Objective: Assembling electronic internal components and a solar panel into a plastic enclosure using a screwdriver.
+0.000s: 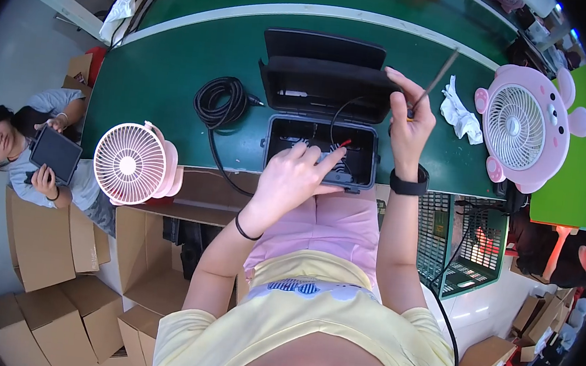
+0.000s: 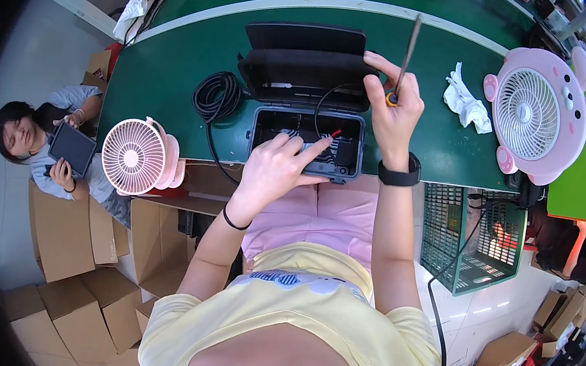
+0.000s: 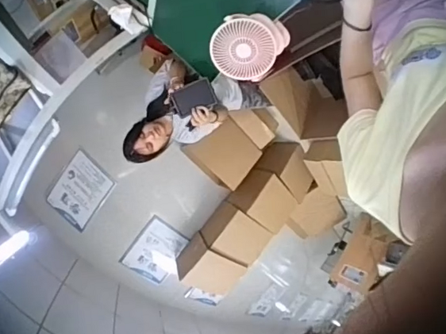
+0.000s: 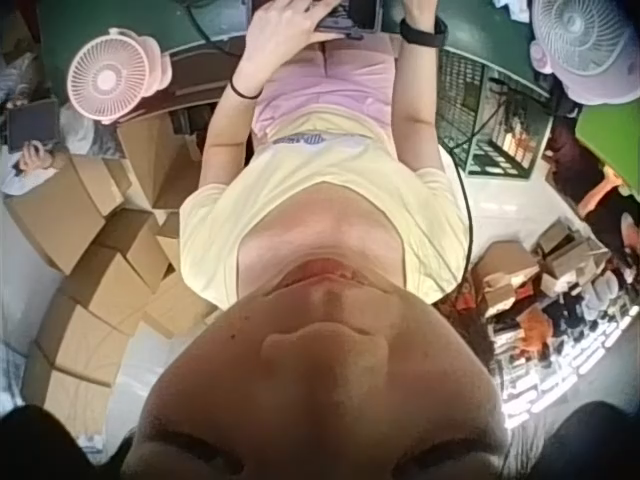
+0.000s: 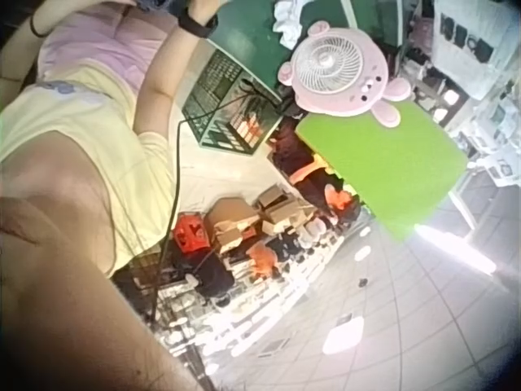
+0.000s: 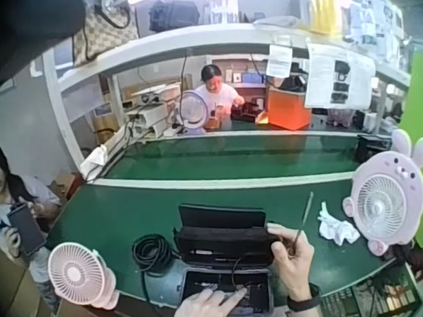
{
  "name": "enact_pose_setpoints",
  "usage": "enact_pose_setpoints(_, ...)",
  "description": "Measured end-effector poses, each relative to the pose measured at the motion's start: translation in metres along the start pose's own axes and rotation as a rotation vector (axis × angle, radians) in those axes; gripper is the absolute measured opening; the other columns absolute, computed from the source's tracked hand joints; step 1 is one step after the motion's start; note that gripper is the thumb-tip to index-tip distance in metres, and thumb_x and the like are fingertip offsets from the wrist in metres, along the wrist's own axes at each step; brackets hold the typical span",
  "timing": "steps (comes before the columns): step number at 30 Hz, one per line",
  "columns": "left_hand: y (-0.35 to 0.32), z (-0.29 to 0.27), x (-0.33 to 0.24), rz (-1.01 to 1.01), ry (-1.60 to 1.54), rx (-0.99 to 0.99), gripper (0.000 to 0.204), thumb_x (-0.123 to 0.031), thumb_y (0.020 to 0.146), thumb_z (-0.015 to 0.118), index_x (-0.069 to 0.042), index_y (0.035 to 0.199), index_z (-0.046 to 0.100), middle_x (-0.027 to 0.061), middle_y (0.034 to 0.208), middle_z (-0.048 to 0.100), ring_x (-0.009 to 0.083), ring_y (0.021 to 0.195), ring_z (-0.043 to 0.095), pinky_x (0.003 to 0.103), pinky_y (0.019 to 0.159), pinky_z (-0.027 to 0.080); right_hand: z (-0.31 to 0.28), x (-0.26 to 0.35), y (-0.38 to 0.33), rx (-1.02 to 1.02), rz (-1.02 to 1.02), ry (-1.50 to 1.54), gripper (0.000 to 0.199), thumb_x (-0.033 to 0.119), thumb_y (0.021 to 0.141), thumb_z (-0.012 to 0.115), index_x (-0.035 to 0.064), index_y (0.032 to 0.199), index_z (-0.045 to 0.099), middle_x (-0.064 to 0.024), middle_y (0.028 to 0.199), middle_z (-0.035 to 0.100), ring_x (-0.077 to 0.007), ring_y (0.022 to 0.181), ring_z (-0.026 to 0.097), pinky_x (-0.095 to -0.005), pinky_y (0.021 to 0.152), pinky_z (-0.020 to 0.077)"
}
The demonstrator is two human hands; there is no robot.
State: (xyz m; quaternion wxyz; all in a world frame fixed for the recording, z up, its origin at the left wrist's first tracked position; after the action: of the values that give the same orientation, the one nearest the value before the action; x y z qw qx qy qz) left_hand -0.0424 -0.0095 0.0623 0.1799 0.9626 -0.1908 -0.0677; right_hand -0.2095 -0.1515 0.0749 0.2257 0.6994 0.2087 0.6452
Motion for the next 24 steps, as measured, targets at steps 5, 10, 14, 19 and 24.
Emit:
enact_pose_setpoints(5, 0.018, -0.004, 0.009, -0.165, -0.066, -0.011, 0.076, -0.052, 0.067, 0.081, -0.008, 0.125, 0.060, 0.0050, 0.078, 0.059, 0.0196, 0.076, 0.063, 0.029, 0.064, 0.056, 0.006, 0.020, -0.008, 0.006, -0.118, -0.089, 0.011, 0.016, 0.091, 0.071, 0.0089, 0.096, 0.077, -0.0046, 0.108, 0.075, -0.0113, 0.070, 0.048, -0.0244, 0.062, 0.0393)
enact_pose_setpoints(10, 0.021, -0.004, 0.010, -0.308, -0.151, -0.090, 0.065, -0.049, 0.064, 0.086, -0.008, 0.107, 0.060, 0.0087, 0.082, 0.064, 0.0248, 0.076, 0.067, 0.036, 0.063, 0.056, 0.003, 0.011, -0.008, 0.036, -0.057, -0.040, 0.014, 0.020, 0.093, 0.071, 0.0084, 0.097, 0.077, -0.0051, 0.111, 0.074, -0.0109, 0.071, 0.048, -0.0242, 0.062, 0.0384)
enact_pose_setpoints(14, 0.013, 0.001, 0.008, -0.210, -0.056, -0.074, 0.064, -0.049, 0.065, 0.084, -0.005, 0.104, 0.059, 0.0064, 0.077, 0.058, 0.0201, 0.075, 0.063, 0.028, 0.062, 0.054, 0.002, 0.012, -0.013, 0.042, -0.064, -0.002, 0.015, 0.020, 0.093, 0.072, 0.0068, 0.097, 0.077, -0.0084, 0.113, 0.074, -0.0088, 0.072, 0.051, -0.0228, 0.061, 0.0385)
enact_pose_setpoints(19, 0.010, -0.005, 0.000, -0.229, -0.063, -0.058, 0.065, -0.047, 0.068, 0.082, -0.005, 0.112, 0.061, 0.0065, 0.075, 0.060, 0.0196, 0.078, 0.062, 0.031, 0.072, 0.053, 0.001, 0.013, -0.017, 0.061, -0.063, 0.046, 0.014, 0.019, 0.092, 0.072, 0.0066, 0.098, 0.077, -0.0105, 0.115, 0.073, -0.0076, 0.073, 0.053, -0.0213, 0.061, 0.0398)
enact_pose_setpoints(24, 0.010, -0.014, 0.009, -0.160, -0.001, -0.067, 0.071, -0.048, 0.072, 0.079, -0.008, 0.127, 0.058, 0.0067, 0.079, 0.065, 0.0246, 0.075, 0.063, 0.041, 0.094, 0.048, -0.002, 0.012, -0.018, 0.078, -0.024, 0.056, 0.014, 0.019, 0.092, 0.073, 0.0065, 0.098, 0.077, -0.0111, 0.116, 0.073, -0.0073, 0.073, 0.053, -0.0209, 0.060, 0.0399)
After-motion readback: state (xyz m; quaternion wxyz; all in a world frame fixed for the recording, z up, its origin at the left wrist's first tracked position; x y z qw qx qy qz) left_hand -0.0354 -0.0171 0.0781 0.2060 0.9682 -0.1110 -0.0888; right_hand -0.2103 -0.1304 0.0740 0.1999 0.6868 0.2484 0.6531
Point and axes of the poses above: each hand's wrist, its own y-axis towards the middle knuckle, its own z-axis out of the palm, x = y × z, the point moved 2 cm from there along y, towards the middle knuckle
